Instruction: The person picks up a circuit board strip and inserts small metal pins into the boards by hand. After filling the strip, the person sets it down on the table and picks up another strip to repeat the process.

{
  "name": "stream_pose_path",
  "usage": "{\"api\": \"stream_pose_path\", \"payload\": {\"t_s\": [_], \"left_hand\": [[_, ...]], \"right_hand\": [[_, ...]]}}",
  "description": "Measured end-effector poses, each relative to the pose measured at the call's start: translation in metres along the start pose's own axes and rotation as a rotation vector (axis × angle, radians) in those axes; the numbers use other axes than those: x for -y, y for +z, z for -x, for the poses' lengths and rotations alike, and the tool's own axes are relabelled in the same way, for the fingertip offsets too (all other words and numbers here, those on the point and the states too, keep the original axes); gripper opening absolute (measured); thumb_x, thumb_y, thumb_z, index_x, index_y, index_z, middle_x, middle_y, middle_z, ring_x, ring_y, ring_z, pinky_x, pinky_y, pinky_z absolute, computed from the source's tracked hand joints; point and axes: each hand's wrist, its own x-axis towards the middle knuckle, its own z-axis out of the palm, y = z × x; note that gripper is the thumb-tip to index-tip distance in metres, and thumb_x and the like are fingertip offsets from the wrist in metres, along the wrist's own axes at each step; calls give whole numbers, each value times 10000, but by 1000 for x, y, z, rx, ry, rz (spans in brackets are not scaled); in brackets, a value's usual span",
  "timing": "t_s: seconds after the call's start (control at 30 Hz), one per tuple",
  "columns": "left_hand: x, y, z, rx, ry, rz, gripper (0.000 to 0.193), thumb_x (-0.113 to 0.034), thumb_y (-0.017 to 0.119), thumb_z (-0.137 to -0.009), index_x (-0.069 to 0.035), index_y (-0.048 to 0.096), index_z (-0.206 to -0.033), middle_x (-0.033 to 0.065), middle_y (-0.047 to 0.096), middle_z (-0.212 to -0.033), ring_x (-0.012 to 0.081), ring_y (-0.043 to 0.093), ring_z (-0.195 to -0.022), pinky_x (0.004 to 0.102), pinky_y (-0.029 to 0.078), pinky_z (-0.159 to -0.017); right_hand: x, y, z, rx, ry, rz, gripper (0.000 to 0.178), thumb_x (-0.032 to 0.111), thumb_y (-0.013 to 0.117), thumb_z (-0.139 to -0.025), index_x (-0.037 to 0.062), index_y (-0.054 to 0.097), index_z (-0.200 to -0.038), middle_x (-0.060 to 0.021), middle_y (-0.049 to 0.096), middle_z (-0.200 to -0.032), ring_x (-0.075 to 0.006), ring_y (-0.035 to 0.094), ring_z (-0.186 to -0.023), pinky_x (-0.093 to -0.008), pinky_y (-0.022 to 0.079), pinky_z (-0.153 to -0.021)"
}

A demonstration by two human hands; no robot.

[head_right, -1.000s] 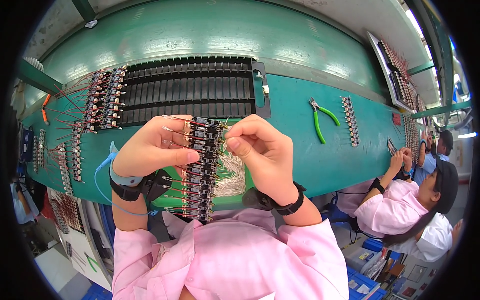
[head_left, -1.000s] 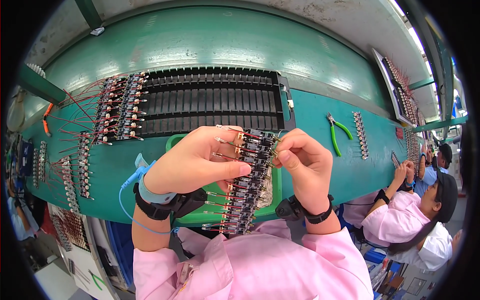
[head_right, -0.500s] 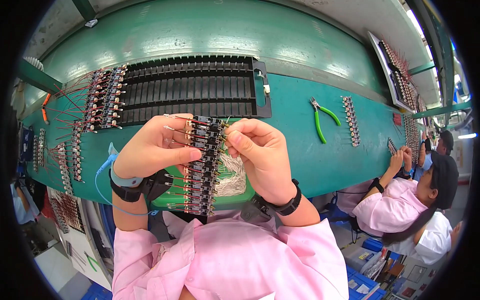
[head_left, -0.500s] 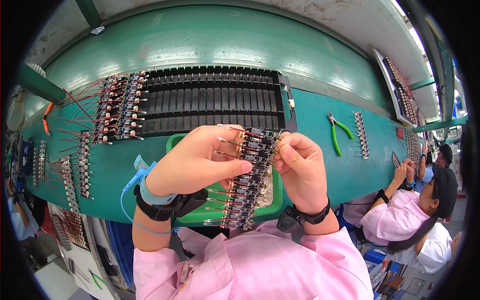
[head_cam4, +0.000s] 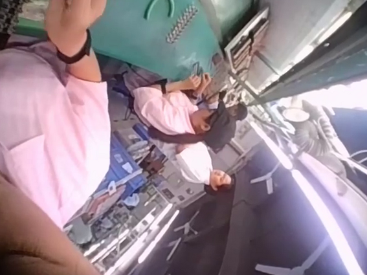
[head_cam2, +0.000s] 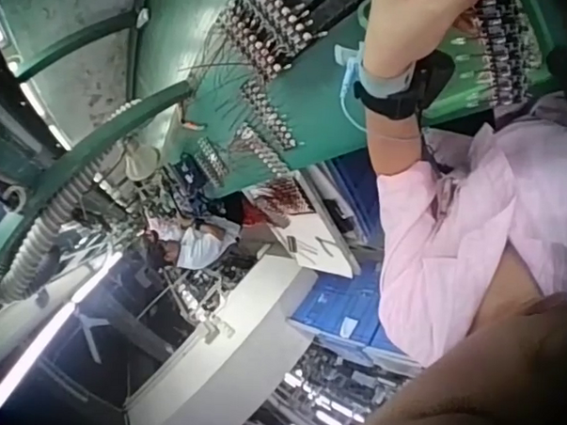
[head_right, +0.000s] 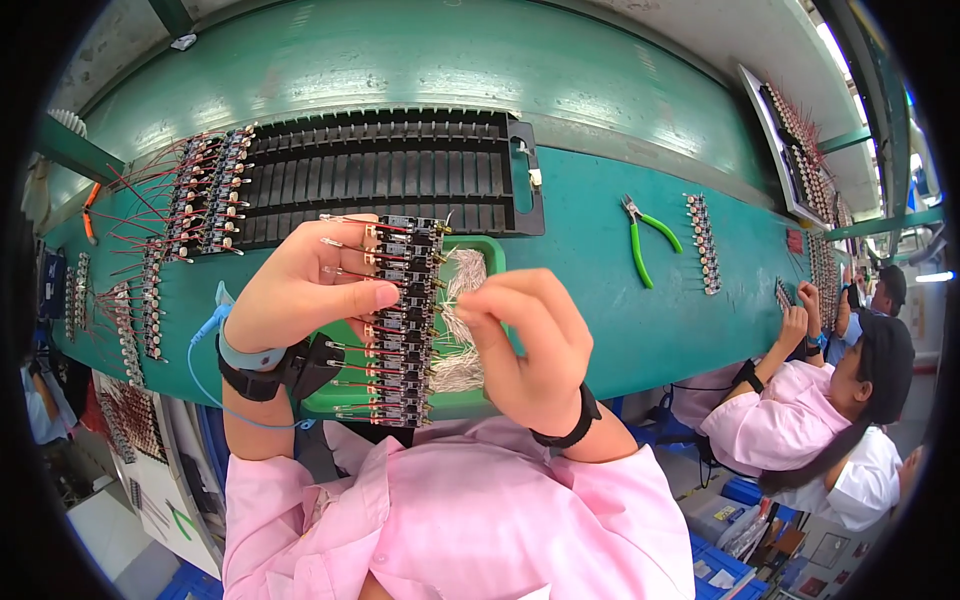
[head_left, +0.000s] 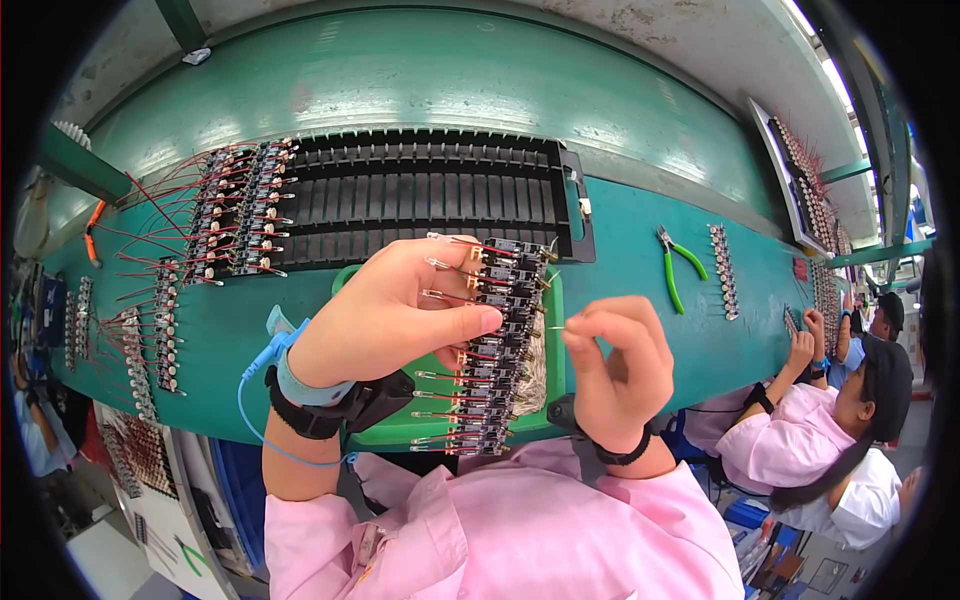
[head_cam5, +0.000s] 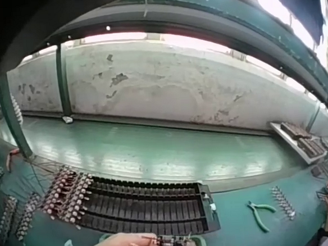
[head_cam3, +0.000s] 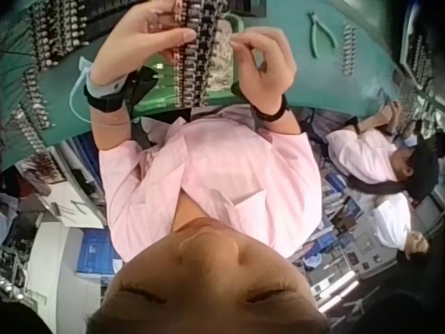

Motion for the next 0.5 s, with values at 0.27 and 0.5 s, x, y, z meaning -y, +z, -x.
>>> {"api": "stream_pose_path", "payload": {"t_s": [0.27,0.5], "left_hand": [[-2,0,1,-3,-6,19,203,-36,572,-797,2,544,-995,32,597,-830,64,550,-652,198,496,-540],[-4,1,1,11,6,26,213,-33,577,-792,2,542,-999,30,596,-845,66,551,-677,197,497,-542]], "right_hand": [[3,4,-4,69,-84,228,158,-85,629,-683,-12,558,-803,-101,542,-754,-205,526,-630,-260,423,-536],[7,0,-7,100,-90,285,156,-72,634,-686,-9,555,-804,-102,541,-758,-215,523,-638,-271,422,-545]]}}
